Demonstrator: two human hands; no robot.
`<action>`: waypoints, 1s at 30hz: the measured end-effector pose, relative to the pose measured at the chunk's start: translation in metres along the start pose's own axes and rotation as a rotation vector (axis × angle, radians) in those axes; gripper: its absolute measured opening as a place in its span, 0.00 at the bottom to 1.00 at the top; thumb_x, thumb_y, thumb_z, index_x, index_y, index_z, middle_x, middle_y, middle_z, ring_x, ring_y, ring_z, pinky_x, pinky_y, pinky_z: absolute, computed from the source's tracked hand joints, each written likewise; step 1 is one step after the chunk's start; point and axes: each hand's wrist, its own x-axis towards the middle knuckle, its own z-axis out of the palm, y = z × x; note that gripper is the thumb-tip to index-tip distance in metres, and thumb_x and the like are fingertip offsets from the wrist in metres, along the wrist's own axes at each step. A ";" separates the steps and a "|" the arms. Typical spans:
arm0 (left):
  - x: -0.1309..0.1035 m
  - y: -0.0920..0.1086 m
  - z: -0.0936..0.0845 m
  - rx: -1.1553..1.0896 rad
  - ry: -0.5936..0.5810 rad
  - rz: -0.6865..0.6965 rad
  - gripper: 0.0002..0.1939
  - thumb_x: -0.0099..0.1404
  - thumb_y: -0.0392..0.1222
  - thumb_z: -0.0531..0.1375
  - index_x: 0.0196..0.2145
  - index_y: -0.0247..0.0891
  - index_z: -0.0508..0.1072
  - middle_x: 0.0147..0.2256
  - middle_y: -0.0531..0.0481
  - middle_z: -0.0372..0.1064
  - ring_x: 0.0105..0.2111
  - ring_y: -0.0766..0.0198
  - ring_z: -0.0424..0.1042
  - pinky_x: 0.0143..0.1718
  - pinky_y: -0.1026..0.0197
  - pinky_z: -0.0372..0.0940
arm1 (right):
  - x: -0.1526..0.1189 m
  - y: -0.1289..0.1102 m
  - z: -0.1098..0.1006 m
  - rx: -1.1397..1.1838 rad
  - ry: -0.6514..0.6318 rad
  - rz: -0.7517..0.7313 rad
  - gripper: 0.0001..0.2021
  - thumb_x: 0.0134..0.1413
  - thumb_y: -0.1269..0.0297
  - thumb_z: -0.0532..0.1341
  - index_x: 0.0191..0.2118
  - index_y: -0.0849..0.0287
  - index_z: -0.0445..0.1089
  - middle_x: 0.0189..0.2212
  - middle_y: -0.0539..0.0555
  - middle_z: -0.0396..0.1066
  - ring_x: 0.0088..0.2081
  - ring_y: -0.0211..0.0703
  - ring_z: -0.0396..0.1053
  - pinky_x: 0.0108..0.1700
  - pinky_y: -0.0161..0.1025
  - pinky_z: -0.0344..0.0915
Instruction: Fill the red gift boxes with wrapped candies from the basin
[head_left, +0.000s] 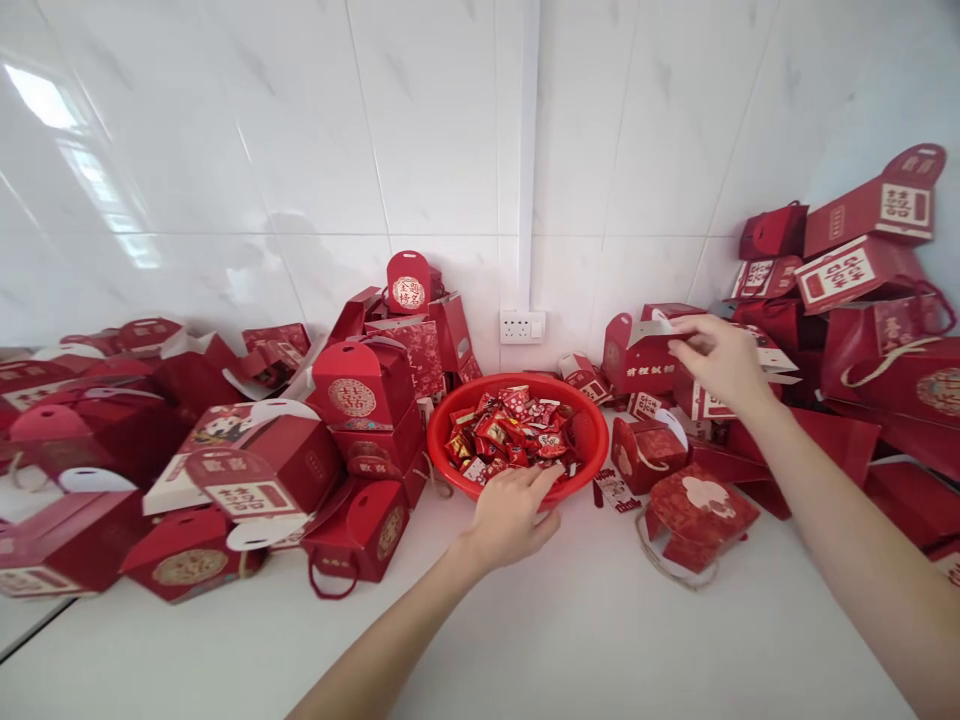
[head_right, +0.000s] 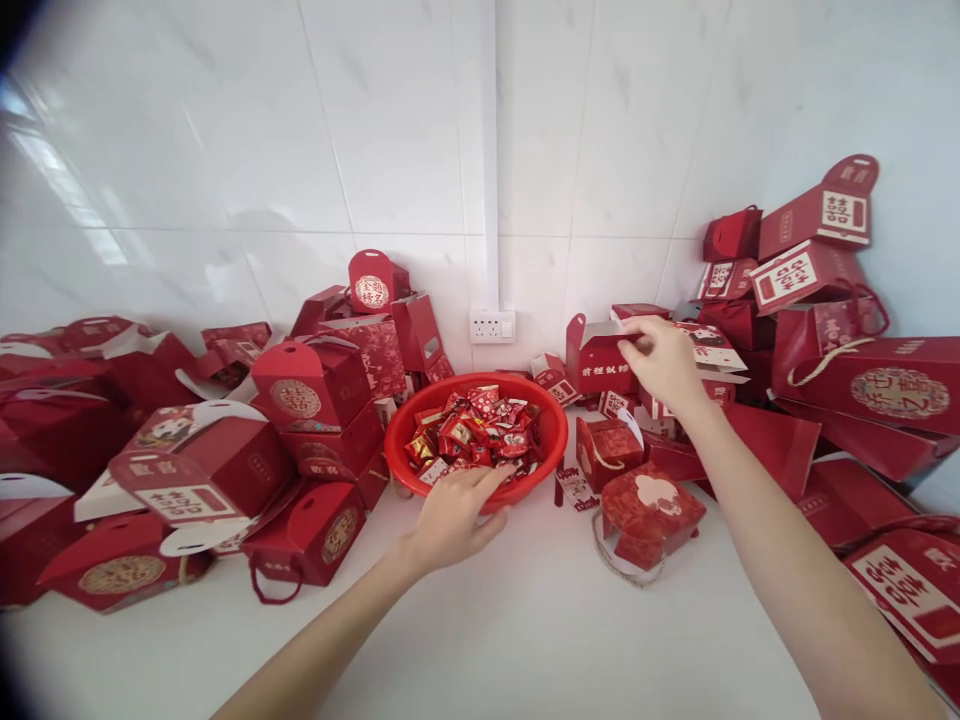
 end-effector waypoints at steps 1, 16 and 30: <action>0.000 0.000 -0.004 -0.112 0.048 0.003 0.22 0.68 0.42 0.58 0.59 0.39 0.68 0.50 0.40 0.76 0.48 0.50 0.77 0.50 0.49 0.72 | -0.012 -0.007 -0.012 0.111 0.071 -0.087 0.05 0.58 0.72 0.61 0.38 0.56 0.73 0.51 0.58 0.77 0.45 0.48 0.78 0.50 0.44 0.73; -0.017 0.037 -0.084 -0.507 -0.167 0.033 0.11 0.70 0.45 0.62 0.33 0.41 0.82 0.62 0.43 0.65 0.63 0.49 0.65 0.61 0.51 0.65 | -0.200 -0.063 -0.002 0.671 -0.358 -0.387 0.12 0.56 0.77 0.62 0.39 0.51 0.75 0.44 0.55 0.82 0.44 0.45 0.81 0.41 0.35 0.76; -0.022 0.005 -0.110 -0.175 -0.631 -0.075 0.37 0.60 0.28 0.57 0.67 0.42 0.62 0.63 0.43 0.64 0.61 0.49 0.67 0.58 0.53 0.66 | -0.212 -0.026 0.043 0.797 -0.594 -0.310 0.06 0.63 0.68 0.59 0.41 0.54 0.74 0.47 0.58 0.79 0.47 0.48 0.78 0.48 0.42 0.72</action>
